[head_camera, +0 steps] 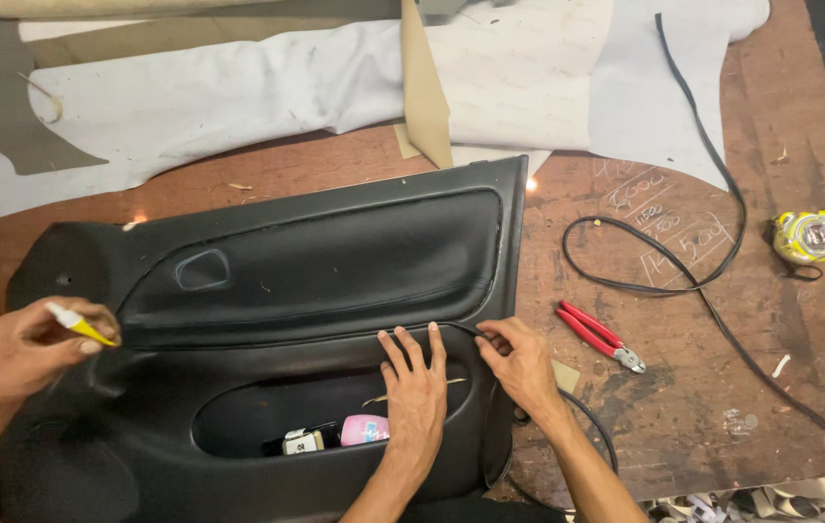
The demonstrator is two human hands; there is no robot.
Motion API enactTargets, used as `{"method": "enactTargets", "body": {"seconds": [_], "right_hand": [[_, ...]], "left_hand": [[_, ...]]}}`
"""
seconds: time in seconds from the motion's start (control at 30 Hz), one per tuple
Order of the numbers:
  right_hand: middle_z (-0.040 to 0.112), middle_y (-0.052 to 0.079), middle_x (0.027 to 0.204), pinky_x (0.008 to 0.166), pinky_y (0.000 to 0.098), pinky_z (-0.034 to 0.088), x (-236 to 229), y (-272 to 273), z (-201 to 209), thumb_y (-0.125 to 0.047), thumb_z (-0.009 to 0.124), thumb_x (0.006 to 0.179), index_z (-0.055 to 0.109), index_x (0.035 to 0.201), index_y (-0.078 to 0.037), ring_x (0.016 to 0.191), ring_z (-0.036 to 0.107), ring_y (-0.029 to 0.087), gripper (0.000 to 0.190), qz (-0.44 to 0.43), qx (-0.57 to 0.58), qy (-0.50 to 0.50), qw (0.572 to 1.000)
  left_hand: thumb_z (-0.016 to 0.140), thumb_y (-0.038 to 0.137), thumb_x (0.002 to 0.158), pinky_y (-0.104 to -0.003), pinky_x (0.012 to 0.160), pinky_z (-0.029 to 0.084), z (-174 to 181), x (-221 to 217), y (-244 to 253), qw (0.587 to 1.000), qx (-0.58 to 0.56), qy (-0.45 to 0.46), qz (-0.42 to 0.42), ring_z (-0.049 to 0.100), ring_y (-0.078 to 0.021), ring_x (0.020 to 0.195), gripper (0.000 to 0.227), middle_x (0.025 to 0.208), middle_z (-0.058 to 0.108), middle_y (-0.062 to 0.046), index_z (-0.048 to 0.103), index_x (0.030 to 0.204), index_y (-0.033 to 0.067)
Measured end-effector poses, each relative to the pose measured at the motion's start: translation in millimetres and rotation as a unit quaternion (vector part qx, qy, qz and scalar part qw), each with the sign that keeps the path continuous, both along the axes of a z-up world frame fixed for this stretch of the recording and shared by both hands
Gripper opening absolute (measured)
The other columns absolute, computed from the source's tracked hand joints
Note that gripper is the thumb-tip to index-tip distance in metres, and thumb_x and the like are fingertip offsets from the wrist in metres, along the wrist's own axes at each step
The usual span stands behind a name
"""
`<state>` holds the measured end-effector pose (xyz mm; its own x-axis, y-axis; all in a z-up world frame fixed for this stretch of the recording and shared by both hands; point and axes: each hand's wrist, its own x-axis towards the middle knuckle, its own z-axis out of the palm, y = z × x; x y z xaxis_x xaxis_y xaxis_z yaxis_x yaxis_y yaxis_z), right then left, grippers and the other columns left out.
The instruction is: The person applies glue and attaches a rubber trim to a car door panel using a small tube of adhesive and their hands.
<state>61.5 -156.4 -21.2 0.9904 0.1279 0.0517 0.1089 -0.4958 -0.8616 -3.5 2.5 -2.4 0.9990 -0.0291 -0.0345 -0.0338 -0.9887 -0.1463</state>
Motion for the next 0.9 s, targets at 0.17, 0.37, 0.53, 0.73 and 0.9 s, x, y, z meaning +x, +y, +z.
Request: {"method": "enactTargets", "body": {"seconds": [0.17, 0.37, 0.53, 0.73, 0.9], "right_hand": [[0.074, 0.01, 0.089, 0.063, 0.0298, 0.056, -1.5, -4.8, -1.4, -0.009, 0.078, 0.084, 0.078, 0.106, -0.004, 0.071, 0.071, 0.017, 0.022, -0.004, -0.011, 0.016, 1.0], [0.074, 0.009, 0.09, 0.063, 0.029, 0.057, -6.0, -7.8, 3.2, -0.01, 0.079, 0.082, 0.078, 0.104, -0.004, 0.071, 0.07, 0.016, 0.022, -0.003, 0.01, 0.015, 1.0], [0.074, 0.009, 0.095, 0.072, 0.0273, 0.058, -0.9, 26.0, 30.8, -0.008, 0.076, 0.088, 0.074, 0.109, 0.0, 0.078, 0.07, 0.014, 0.023, -0.016, 0.114, -0.029, 0.993], [0.076, 0.01, 0.105, 0.083, 0.0275, 0.062, 7.0, 111.7, 66.6, -0.008, 0.078, 0.086, 0.071, 0.118, 0.0, 0.094, 0.073, 0.014, 0.033, 0.151, 0.255, 0.087, 0.951], [0.068, 0.007, 0.112, 0.079, 0.0259, 0.062, -3.7, 163.0, 90.6, -0.007, 0.08, 0.08, 0.066, 0.126, -0.002, 0.092, 0.071, 0.012, 0.048, 0.195, 0.282, 0.075, 0.936]], "left_hand": [[0.064, 0.017, 0.087, -0.053, 0.096, 0.049, 5.3, 0.3, -0.1, 1.0, 0.006, 0.013, -0.005, 0.038, -0.0602, 0.134, 0.076, 0.142, 0.041, -0.041, 0.032, 0.154, 0.0025], [0.064, 0.019, 0.087, -0.054, 0.097, 0.048, 8.8, -0.9, 2.2, 1.0, -0.004, 0.021, -0.011, 0.037, -0.0616, 0.133, 0.077, 0.141, 0.041, -0.042, 0.031, 0.154, 0.0009], [0.061, 0.02, 0.09, -0.054, 0.098, 0.048, -12.6, -3.8, 2.3, 0.999, -0.011, -0.049, 0.004, 0.038, -0.0598, 0.134, 0.071, 0.143, 0.042, -0.039, 0.035, 0.154, 0.0029], [0.056, 0.022, 0.1, -0.058, 0.104, 0.043, -71.3, -7.7, 2.4, 0.997, -0.082, 0.01, 0.005, 0.044, -0.0521, 0.137, 0.053, 0.148, 0.045, -0.03, 0.04, 0.145, 0.0], [0.058, 0.021, 0.102, -0.055, 0.103, 0.038, -57.0, -17.8, 1.3, 0.989, -0.138, -0.048, -0.006, 0.053, -0.0433, 0.123, 0.072, 0.132, 0.052, -0.028, 0.027, 0.163, -0.0009]]}}
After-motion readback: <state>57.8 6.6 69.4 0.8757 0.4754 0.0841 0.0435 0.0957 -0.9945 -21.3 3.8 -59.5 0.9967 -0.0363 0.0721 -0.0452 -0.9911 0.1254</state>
